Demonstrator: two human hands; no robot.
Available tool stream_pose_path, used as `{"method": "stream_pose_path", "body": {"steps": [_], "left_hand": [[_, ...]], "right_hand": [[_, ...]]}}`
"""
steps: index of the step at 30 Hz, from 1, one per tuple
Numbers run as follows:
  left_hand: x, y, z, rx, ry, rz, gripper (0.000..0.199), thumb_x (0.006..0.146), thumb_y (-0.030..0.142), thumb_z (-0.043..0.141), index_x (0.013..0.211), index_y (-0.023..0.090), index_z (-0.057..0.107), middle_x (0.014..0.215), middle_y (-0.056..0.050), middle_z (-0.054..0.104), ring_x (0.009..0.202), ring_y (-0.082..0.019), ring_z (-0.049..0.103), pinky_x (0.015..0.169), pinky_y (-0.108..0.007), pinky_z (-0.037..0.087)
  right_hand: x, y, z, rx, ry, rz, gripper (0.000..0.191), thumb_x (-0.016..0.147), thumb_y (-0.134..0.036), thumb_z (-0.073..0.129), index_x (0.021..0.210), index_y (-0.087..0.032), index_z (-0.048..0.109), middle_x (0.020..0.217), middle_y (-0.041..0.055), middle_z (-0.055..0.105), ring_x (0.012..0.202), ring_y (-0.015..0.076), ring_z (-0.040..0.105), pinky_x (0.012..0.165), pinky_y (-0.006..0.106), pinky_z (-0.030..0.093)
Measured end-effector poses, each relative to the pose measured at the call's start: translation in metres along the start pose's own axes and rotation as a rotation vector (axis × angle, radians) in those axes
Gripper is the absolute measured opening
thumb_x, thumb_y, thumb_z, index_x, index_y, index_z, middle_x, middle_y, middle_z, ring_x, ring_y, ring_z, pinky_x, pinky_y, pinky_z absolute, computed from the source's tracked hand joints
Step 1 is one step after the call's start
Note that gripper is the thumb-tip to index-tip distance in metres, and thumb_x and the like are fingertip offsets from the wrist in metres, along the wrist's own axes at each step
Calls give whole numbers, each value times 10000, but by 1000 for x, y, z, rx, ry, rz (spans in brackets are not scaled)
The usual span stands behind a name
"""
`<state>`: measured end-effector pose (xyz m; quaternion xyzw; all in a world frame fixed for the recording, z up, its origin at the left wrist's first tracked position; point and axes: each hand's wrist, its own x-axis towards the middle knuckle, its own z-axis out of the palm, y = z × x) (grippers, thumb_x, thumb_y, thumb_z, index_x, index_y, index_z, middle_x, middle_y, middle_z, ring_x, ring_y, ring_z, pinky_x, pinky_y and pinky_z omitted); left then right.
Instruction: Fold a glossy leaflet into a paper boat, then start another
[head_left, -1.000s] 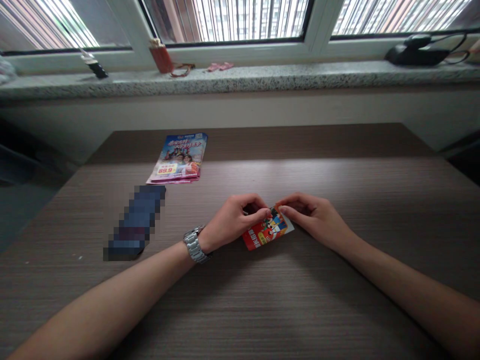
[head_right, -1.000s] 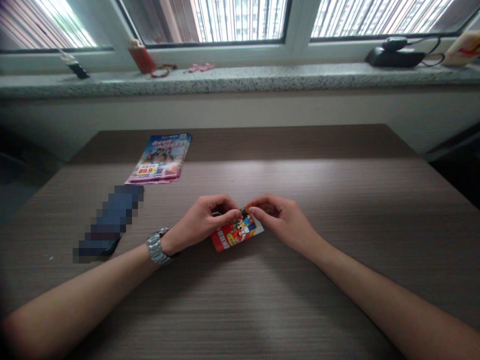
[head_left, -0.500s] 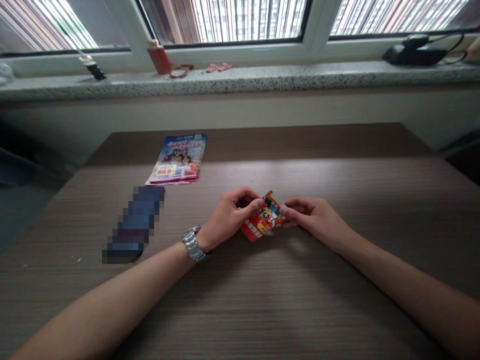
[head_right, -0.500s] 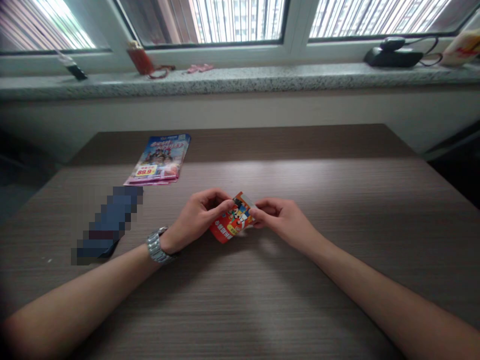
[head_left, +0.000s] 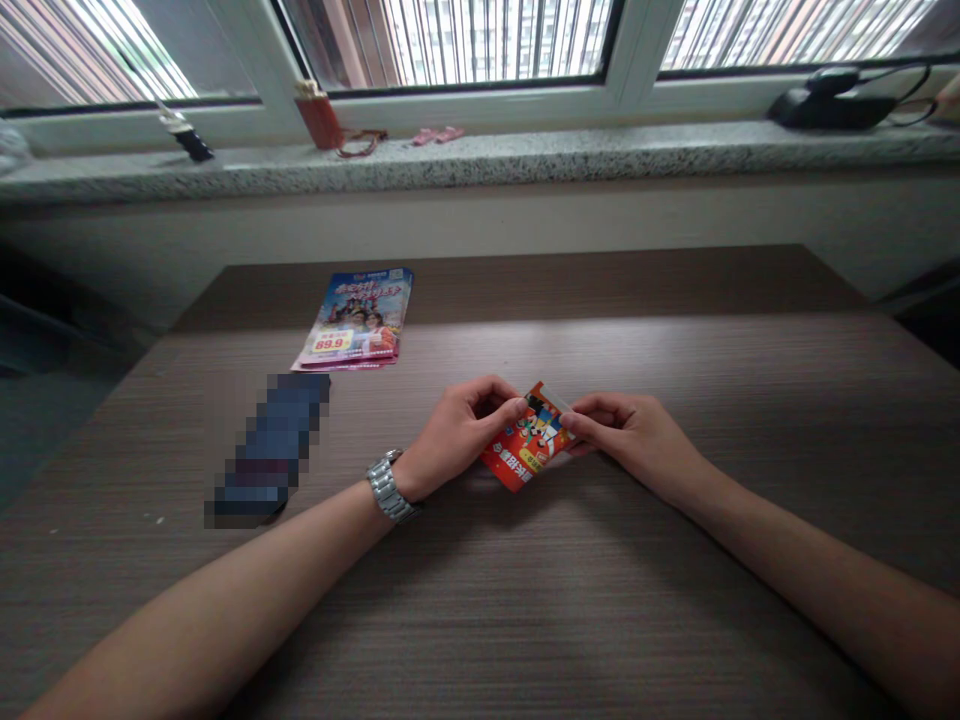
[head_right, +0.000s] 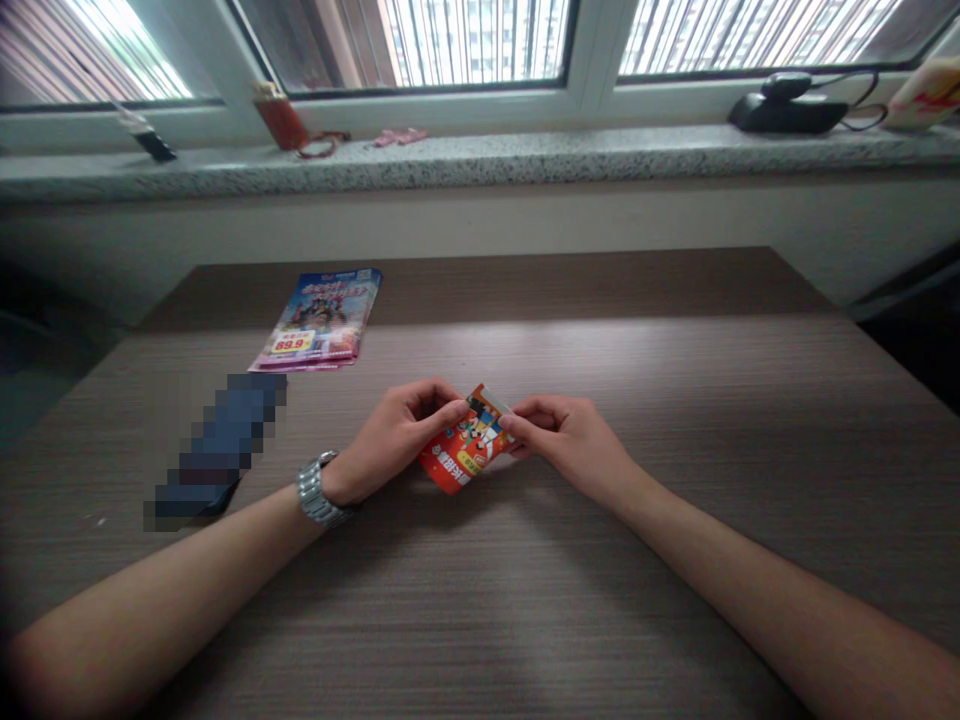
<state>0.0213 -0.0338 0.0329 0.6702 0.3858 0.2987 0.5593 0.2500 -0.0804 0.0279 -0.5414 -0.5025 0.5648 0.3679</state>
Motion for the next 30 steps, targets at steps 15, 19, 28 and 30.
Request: {"method": "stream_pose_path", "body": {"steps": [15,19,28,30], "left_hand": [[1,0,-3,61,-42,28,301,935,445,656,903,146,661,864,-24,688,766,-132,606,691,-224,494],[1,1,-6,65,-71,29,279,935,419,653,893,142,650,836,-12,667,744,-122,589,679,-216,478],[3,0,-2,40,-85,106,220,941,365,665,1004,155,691,945,-41,730,848,-140,665,770,-236,516],[2,1,-1,65,-67,106,216,948,366,658,949,155,701,904,-34,730,822,-136,661,757,-234,516]], "right_hand": [[-1,3,-3,-57,-44,-57,352,791,-544,782,863,-200,769,837,39,802,734,211,760,711,334,645],[-1,3,-4,-39,-74,-44,367,789,-559,779,862,-199,769,835,38,802,737,210,759,726,339,645],[-2,3,-4,-94,-141,-46,329,820,-541,750,858,-215,777,792,27,797,704,198,749,689,325,629],[-3,2,-4,-113,-153,-46,333,811,-550,751,851,-221,781,782,26,796,697,200,745,676,328,627]]}}
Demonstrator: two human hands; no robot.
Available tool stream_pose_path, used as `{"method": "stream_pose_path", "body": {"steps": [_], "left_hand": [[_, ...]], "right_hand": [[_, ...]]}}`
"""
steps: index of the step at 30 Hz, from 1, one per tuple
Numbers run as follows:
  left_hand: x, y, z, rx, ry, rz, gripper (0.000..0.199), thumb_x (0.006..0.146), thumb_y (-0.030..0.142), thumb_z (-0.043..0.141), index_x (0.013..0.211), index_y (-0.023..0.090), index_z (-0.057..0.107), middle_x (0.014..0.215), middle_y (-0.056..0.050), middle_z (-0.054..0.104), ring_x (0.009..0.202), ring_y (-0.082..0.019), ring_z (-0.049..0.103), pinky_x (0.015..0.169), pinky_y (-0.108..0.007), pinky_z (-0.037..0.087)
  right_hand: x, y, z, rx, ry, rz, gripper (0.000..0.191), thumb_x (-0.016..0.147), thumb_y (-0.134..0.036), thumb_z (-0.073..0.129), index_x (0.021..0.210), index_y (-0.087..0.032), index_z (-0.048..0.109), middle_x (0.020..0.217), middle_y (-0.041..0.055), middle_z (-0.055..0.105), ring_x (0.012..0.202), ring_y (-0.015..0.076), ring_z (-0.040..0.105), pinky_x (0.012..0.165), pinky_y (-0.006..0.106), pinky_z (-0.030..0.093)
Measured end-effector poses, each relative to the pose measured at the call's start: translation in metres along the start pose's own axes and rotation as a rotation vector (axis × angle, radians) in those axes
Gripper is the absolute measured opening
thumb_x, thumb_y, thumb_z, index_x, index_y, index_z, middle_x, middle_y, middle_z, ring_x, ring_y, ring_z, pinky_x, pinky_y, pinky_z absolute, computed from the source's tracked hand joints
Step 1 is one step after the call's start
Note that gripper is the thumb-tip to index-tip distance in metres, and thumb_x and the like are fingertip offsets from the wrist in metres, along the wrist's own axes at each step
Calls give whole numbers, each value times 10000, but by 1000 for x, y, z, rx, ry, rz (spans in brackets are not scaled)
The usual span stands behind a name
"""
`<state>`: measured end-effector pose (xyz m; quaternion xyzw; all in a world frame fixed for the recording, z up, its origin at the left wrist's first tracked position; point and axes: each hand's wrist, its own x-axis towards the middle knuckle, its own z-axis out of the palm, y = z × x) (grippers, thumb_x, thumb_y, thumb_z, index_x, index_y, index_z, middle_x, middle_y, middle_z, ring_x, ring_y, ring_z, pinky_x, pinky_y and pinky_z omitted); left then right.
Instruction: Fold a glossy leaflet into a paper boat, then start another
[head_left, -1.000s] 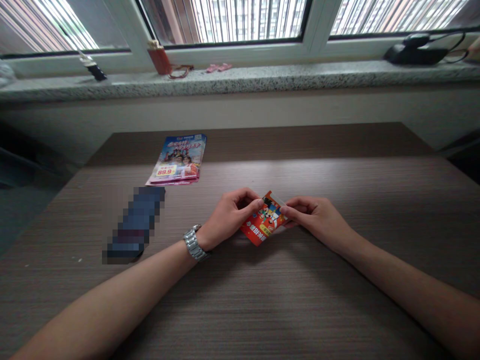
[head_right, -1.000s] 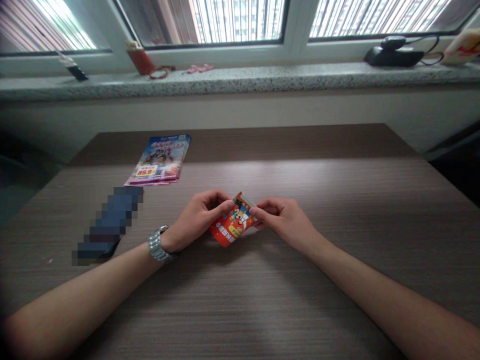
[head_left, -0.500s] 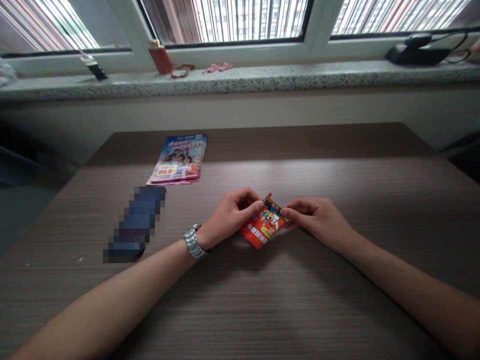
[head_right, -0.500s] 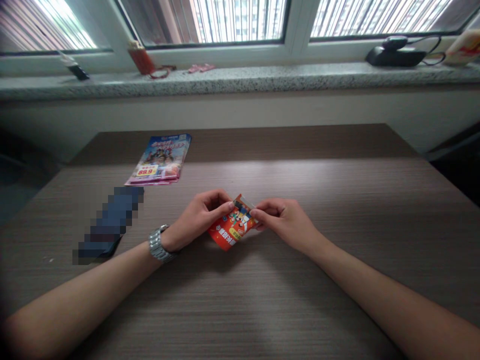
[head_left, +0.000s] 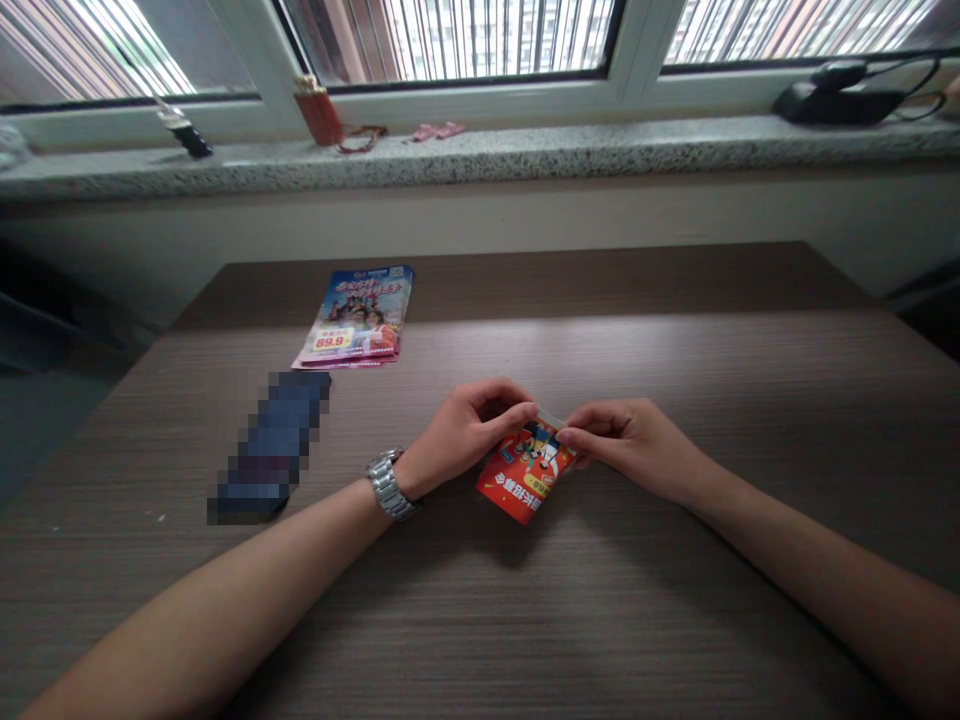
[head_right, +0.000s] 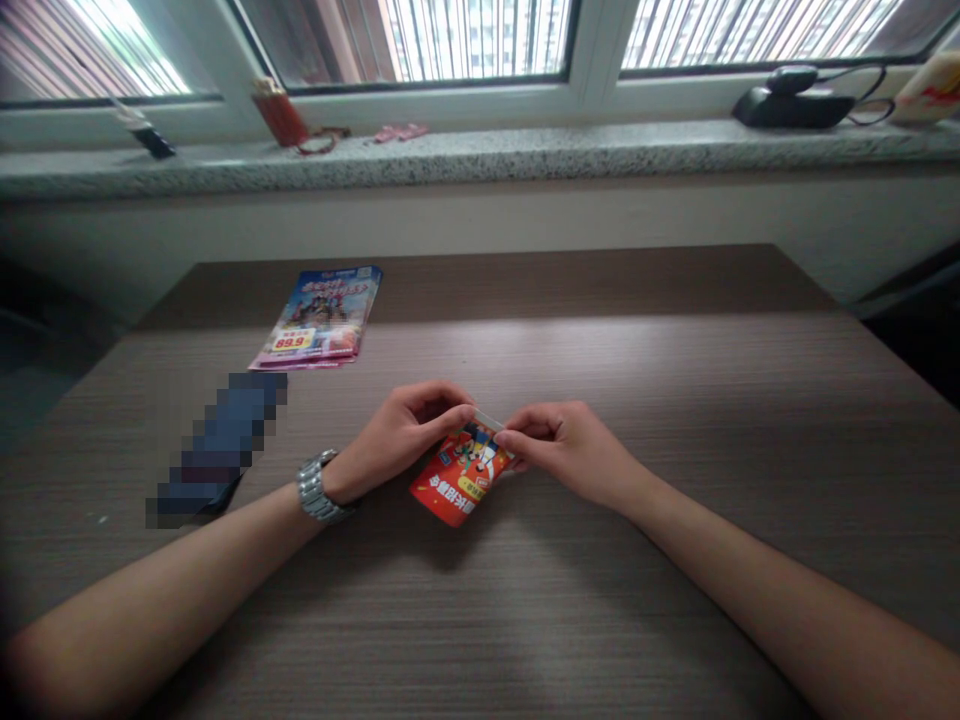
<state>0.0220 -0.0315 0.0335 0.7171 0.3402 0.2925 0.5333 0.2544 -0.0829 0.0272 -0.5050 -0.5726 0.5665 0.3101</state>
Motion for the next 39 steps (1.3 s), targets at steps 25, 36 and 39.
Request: {"method": "stream_pose_path", "body": {"steps": [25,36,39], "left_hand": [[-5,1,3,81,-26,4,206,958,330,656,909,150,744,856,-27,754,763,-124,664,685,-207,505],[-4,0,6,-52,101,-18,213,933,347,692,863,146,710,792,-9,711,703,-100,607,640,-189,475],[-4,-1,6,-60,135,-24,229,928,364,699,865,144,711,773,-7,698,688,-97,591,615,-186,458]], "right_hand": [[-2,1,0,-42,-13,-21,327,841,-538,721,882,-217,772,814,29,789,743,209,736,695,325,619],[-1,1,3,116,11,-11,372,852,-578,715,859,-208,757,882,41,790,818,214,757,782,350,646],[-1,3,3,159,-29,14,367,852,-567,727,857,-202,763,876,41,790,817,207,763,785,343,650]]}}
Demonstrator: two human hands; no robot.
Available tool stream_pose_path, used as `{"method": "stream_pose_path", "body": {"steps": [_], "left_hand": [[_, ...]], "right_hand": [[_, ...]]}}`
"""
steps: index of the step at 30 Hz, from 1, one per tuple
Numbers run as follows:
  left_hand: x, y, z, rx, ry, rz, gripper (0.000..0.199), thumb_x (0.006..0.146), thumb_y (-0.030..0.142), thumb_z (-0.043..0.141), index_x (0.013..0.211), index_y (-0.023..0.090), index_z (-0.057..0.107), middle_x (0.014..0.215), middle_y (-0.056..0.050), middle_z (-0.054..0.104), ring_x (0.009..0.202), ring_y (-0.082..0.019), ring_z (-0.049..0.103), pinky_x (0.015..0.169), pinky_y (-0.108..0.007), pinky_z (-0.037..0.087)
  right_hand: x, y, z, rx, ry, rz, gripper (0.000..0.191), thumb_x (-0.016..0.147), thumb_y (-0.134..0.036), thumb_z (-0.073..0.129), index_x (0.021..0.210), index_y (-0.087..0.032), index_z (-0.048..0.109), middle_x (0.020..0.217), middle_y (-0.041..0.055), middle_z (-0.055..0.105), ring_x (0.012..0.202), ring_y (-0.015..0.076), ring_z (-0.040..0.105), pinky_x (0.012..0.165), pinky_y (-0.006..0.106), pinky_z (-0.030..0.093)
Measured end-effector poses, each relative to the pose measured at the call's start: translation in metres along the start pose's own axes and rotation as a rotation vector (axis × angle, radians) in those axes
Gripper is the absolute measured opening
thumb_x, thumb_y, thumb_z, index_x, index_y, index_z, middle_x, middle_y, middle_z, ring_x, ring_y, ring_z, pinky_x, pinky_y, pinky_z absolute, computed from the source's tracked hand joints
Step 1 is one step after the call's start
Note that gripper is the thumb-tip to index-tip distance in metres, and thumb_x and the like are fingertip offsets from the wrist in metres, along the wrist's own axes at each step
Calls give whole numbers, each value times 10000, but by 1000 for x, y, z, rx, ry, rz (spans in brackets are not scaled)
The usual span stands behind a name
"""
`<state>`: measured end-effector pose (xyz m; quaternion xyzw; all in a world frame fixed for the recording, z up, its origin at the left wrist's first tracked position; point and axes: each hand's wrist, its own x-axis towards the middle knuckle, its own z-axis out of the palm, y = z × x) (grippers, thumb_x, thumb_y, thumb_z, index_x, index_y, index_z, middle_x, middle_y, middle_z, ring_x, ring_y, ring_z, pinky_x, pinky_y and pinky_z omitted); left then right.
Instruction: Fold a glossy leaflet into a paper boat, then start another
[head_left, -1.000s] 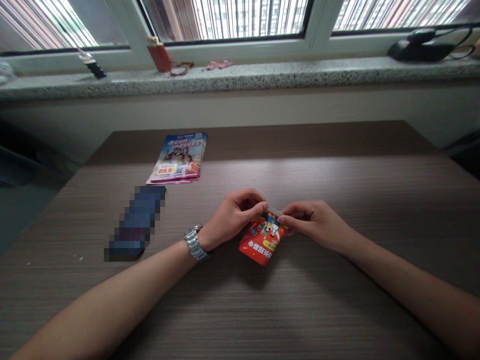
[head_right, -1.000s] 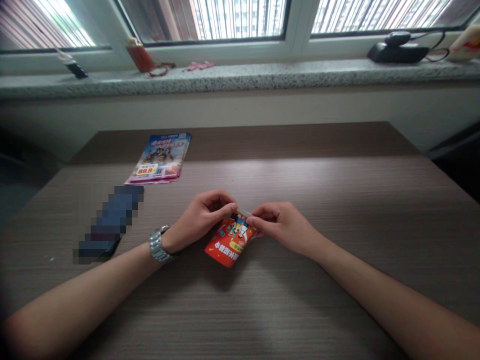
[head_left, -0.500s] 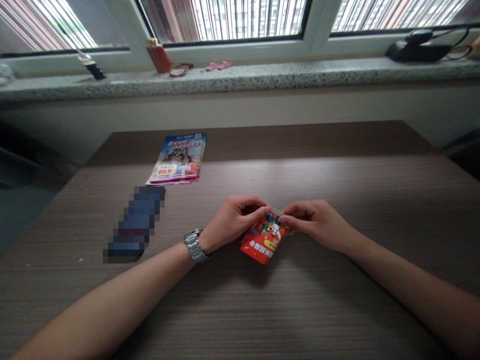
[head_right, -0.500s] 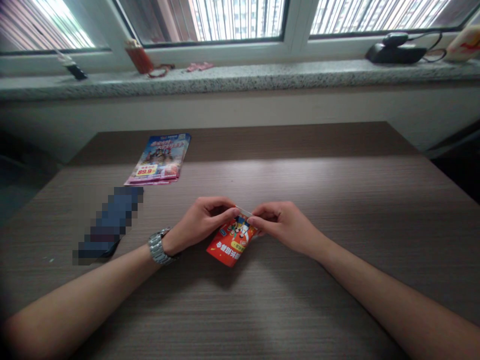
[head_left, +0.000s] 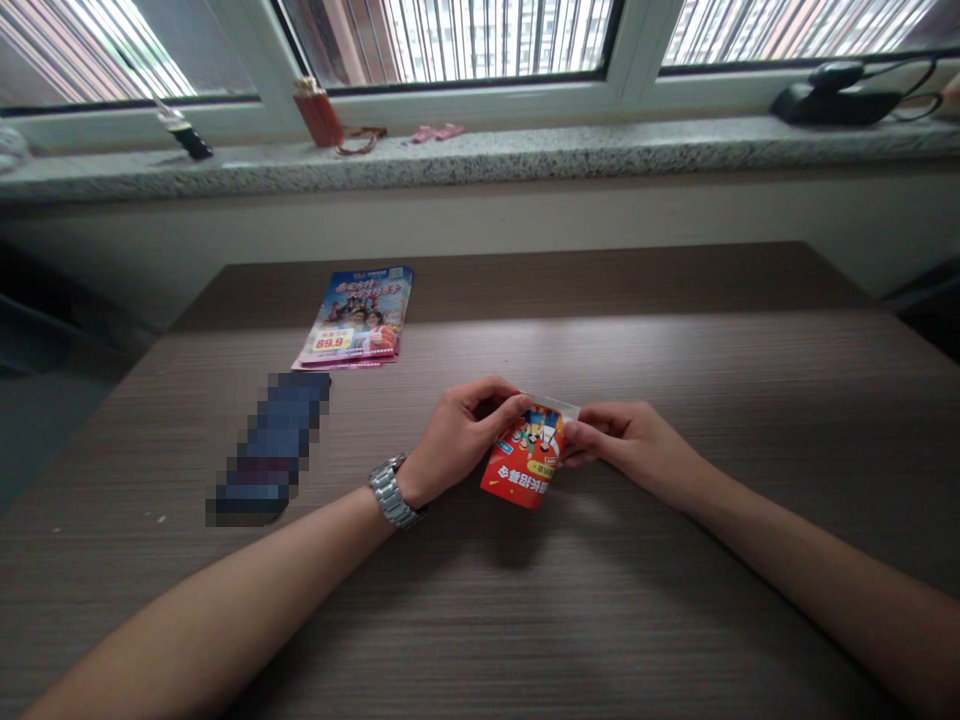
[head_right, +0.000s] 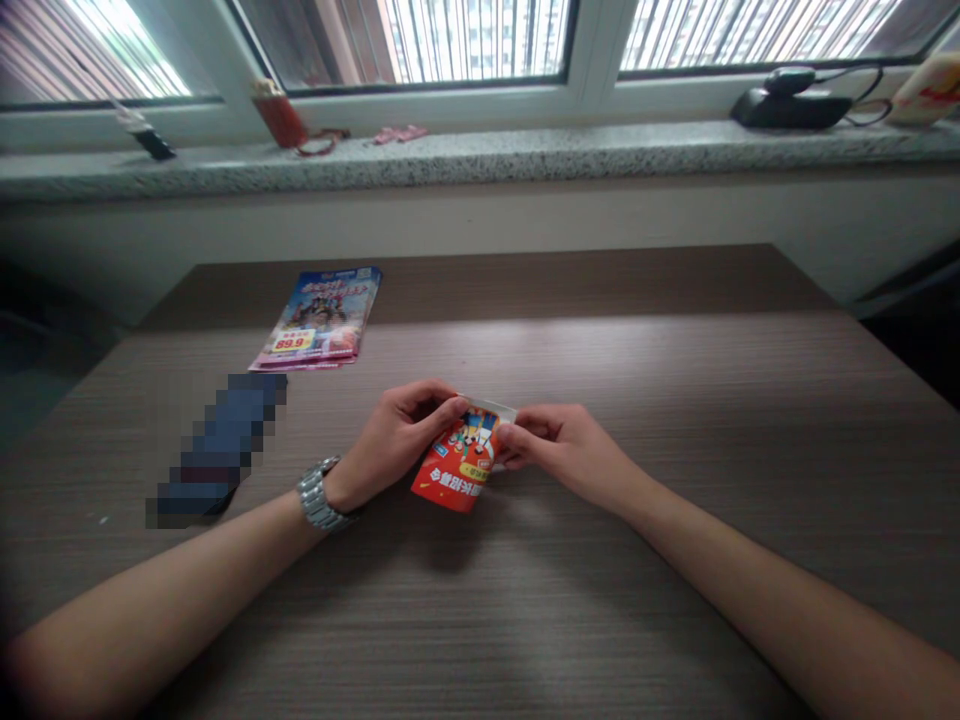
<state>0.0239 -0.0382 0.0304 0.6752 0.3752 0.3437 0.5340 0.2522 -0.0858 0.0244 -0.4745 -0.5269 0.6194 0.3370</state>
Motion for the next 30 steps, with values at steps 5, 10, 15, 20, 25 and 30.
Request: {"method": "stream_pose_path", "body": {"steps": [5,10,15,20,25,30], "left_hand": [[1,-3,1,-52,3,6,234,927,375,697,862,150,706,760,6,683,682,-91,583,622,-183,464],[1,-3,1,-59,3,-10,250,930,387,693,858,148,706,767,2,682,688,-93,582,629,-182,469],[1,-4,0,-65,-14,-20,260,932,397,691,863,147,706,769,-5,686,690,-100,592,625,-183,472],[1,-2,1,-77,-24,-31,268,936,399,687,860,143,699,760,-8,689,676,-98,591,618,-180,468],[1,0,0,-45,-5,-32,295,939,422,676,848,143,704,758,-12,686,674,-106,595,602,-187,463],[1,-4,0,-24,31,-19,300,934,433,682,866,142,708,755,-13,689,677,-111,606,607,-192,470]], "right_hand": [[1,1,1,40,6,29,388,820,-568,760,808,-181,760,828,41,786,777,203,766,769,339,656],[1,0,1,49,10,36,395,802,-585,767,798,-190,766,816,43,792,777,211,768,786,363,657],[2,1,0,38,11,45,386,787,-582,777,792,-196,768,810,46,797,756,215,771,771,365,657],[2,0,-2,-11,37,33,345,801,-537,780,791,-193,757,782,35,794,738,211,771,732,335,645],[1,-4,-2,-85,71,1,322,808,-516,777,757,-199,747,739,25,786,699,209,765,668,300,625],[1,-2,0,-84,83,-7,337,832,-538,749,800,-204,762,791,25,792,729,203,766,703,306,633]]}}
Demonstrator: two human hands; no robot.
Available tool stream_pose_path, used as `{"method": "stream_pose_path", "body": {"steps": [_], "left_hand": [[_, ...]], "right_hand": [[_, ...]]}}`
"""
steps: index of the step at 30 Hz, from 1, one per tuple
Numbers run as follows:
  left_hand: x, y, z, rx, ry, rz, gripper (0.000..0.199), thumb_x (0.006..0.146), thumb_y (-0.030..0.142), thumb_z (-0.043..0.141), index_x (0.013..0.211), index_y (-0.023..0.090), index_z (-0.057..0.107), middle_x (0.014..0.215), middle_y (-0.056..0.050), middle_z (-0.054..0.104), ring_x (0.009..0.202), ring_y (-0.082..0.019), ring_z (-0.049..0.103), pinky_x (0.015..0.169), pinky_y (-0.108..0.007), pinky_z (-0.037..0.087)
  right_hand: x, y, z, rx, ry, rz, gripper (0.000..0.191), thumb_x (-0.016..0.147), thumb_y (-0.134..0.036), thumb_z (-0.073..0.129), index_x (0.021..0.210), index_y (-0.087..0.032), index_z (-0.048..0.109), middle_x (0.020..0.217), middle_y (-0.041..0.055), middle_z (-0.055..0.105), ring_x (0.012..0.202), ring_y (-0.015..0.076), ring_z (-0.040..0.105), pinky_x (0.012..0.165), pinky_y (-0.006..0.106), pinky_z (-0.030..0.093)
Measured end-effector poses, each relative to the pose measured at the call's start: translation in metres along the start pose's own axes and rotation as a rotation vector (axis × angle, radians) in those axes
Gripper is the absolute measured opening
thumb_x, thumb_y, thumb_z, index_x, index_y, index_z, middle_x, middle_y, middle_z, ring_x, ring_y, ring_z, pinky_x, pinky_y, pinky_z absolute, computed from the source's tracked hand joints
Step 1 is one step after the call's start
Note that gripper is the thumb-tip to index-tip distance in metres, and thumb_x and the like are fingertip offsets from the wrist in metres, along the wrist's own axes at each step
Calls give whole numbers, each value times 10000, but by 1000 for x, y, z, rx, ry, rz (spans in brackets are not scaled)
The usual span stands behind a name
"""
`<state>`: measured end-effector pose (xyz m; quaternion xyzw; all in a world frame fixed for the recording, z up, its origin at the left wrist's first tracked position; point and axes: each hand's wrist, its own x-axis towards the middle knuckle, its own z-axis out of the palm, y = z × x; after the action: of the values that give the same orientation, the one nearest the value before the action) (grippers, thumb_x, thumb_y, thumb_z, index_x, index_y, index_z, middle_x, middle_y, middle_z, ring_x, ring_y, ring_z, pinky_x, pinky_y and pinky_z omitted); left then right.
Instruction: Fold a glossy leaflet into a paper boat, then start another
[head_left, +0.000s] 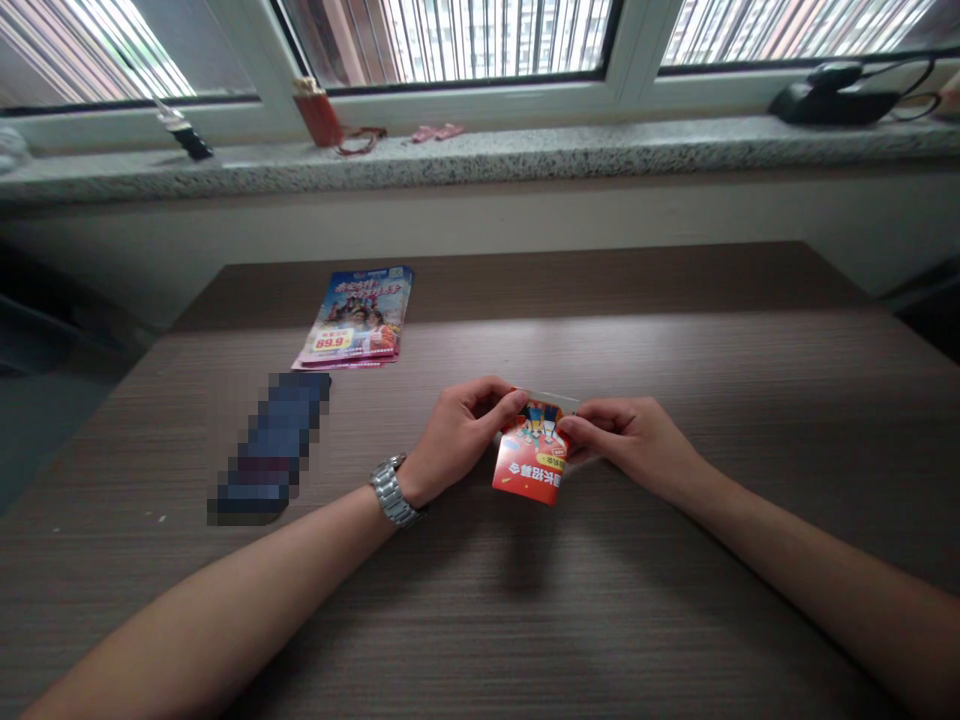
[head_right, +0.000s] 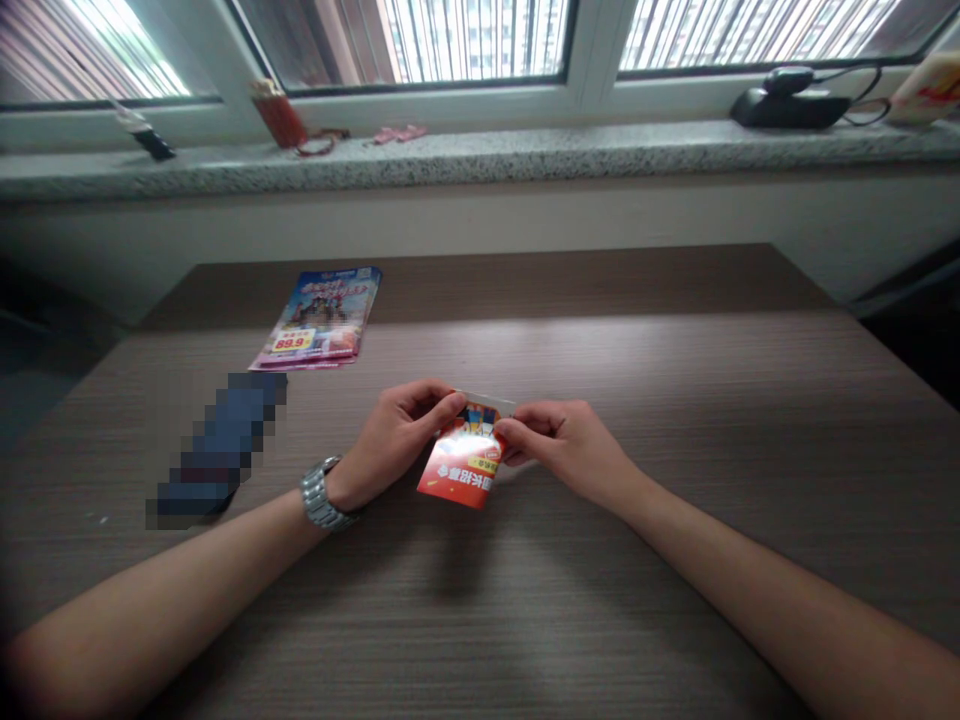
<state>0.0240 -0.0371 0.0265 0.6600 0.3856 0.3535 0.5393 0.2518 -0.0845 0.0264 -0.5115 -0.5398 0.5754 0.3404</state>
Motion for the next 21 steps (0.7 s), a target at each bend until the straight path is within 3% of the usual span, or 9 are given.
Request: {"method": "stream_pose_path", "body": {"steps": [11,21], "left_hand": [[0,-3,-1,44,46,12,334,939,473,668,867,149,709,776,-25,709,691,-125,630,611,-202,497],[1,-3,-1,18,34,-2,336,925,467,685,870,138,729,805,-37,734,719,-129,658,643,-199,516]], "right_hand": [[1,6,3,104,-78,39,356,823,-539,759,910,-196,804,927,53,811,841,216,769,827,370,645],[2,-2,0,-25,-62,26,355,824,-535,754,893,-190,803,868,49,812,787,214,767,743,330,643]]}}
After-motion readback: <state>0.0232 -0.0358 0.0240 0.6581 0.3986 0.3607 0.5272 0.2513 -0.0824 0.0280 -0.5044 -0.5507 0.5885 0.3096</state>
